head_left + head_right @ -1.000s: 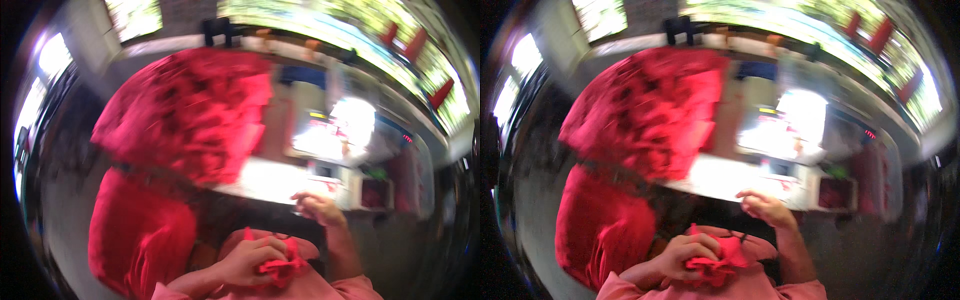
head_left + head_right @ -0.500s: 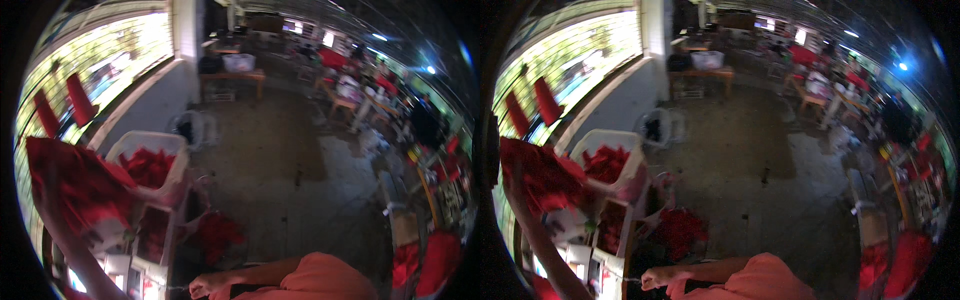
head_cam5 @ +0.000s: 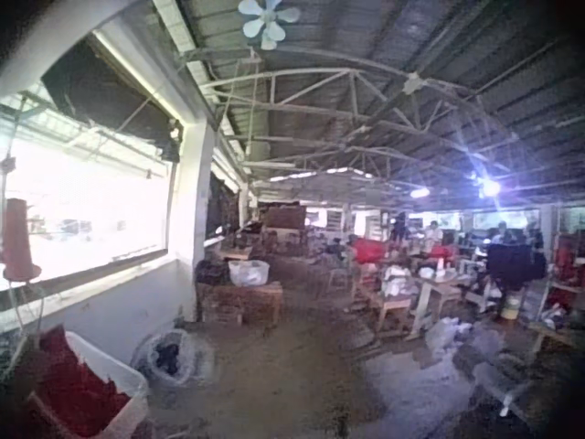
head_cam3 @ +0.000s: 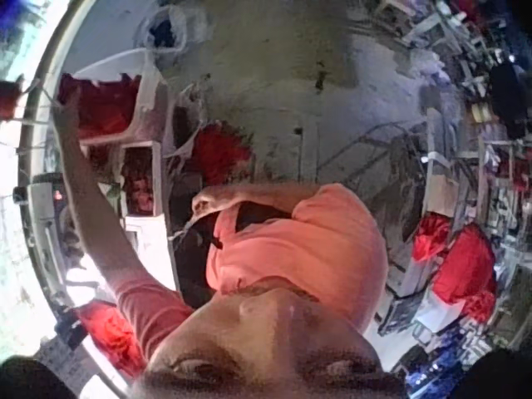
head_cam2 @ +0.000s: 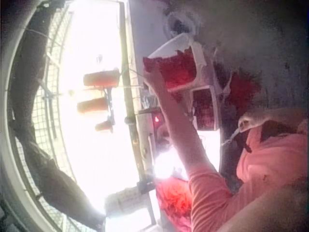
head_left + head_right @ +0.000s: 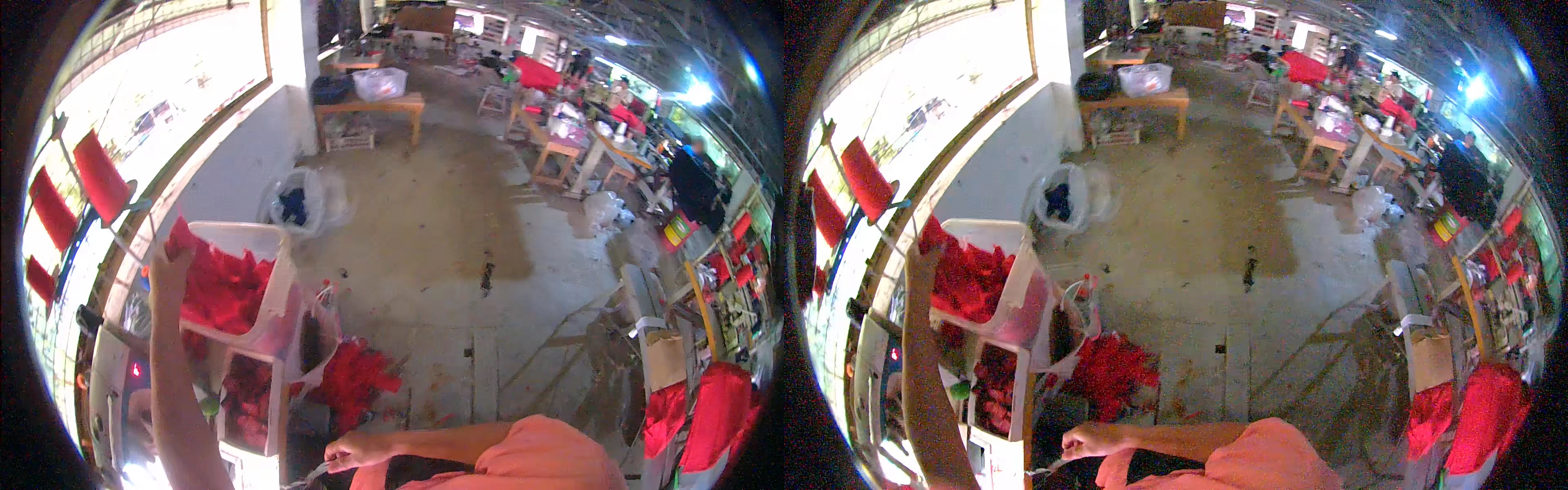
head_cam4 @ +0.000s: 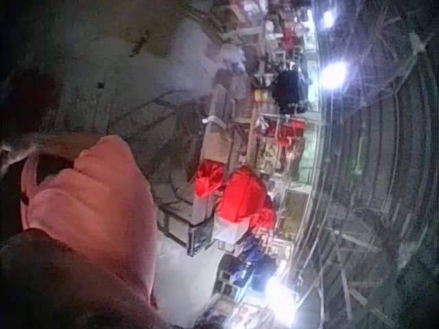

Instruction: The person repeatedly picks up red fabric pieces from a pile, trims loose threads or edges using scissors, and places the trimmed pieces into a nearby container. The process is repeated continuously with multiple fabric pieces.

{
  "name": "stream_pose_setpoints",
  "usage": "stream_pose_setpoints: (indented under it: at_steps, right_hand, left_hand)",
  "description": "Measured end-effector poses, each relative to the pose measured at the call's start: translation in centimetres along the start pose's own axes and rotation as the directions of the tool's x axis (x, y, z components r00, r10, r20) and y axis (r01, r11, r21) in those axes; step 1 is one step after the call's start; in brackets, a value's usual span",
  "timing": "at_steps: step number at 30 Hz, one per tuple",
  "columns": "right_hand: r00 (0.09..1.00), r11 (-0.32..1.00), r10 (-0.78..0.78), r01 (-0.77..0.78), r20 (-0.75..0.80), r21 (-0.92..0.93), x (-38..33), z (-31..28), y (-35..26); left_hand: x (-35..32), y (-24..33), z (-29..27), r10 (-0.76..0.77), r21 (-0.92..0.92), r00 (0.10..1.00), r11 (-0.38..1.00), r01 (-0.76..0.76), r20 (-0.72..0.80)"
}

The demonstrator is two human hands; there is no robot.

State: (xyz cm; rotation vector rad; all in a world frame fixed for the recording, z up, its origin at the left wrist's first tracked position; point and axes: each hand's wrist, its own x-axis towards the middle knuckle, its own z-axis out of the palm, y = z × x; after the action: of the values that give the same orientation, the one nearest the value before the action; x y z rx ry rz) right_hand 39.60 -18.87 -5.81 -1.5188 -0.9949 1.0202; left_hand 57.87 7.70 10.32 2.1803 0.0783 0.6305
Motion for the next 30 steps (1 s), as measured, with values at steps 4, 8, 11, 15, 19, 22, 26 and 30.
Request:
stream_pose_setpoints:
  at_steps: [4, 8, 11, 15, 19, 22, 26, 30]
  right_hand:
    - [0.994, 0.998, 0.059, -0.056, 0.092, -0.037, 1.1, -0.2, -0.7]
    - [0.998, 0.995, -0.069, 0.07, 0.004, -0.075, 1.3, 0.6, 1.2]
    - [0.998, 0.993, -0.061, 0.062, 0.011, -0.096, 1.2, 0.7, 1.4]
    - [0.998, 0.992, -0.051, 0.053, 0.019, -0.11, 1.6, 0.7, 1.5]
    - [0.998, 0.991, -0.05, 0.056, 0.05, -0.118, 2.5, 0.4, 1.5]
    - [0.99, 0.992, -0.044, 0.059, 0.136, -0.111, 3.5, 0.8, 1.6]
    - [0.966, 0.997, -0.009, 0.027, 0.257, -0.068, 5.2, 1.6, 0.7]
    - [0.852, 0.993, 0.114, -0.12, 0.511, -0.021, 6.1, 2.1, -2.7]
  left_hand:
    - [2.0, -1.0, -2.3, 0.023, -0.132, 1.0, 0.991, -0.023, 0.0]
    - [3.1, 0.2, -2.3, 0.032, 0.07, 0.992, 0.997, -0.023, -0.125]
    - [1.9, 2.9, -1.1, -0.047, -0.101, 0.992, 0.994, 0.036, -0.113]
    - [-0.1, 1.8, 1.5, 0.111, -0.047, 0.984, 0.993, -0.106, 0.141]
    - [-3.6, 0.1, 0.8, 0.118, 0.408, 0.886, 0.855, -0.32, 0.447]
    - [-6.8, 4.0, -2.4, 0.043, 0.531, 0.963, 0.828, -0.183, 0.265]
    - [-17.2, 6.7, -4.3, 0.277, 0.368, 0.948, 0.875, -0.316, 0.156]
    - [-30.7, 7.7, -6.4, 0.183, -0.134, 0.972, 0.977, -0.164, 0.146]
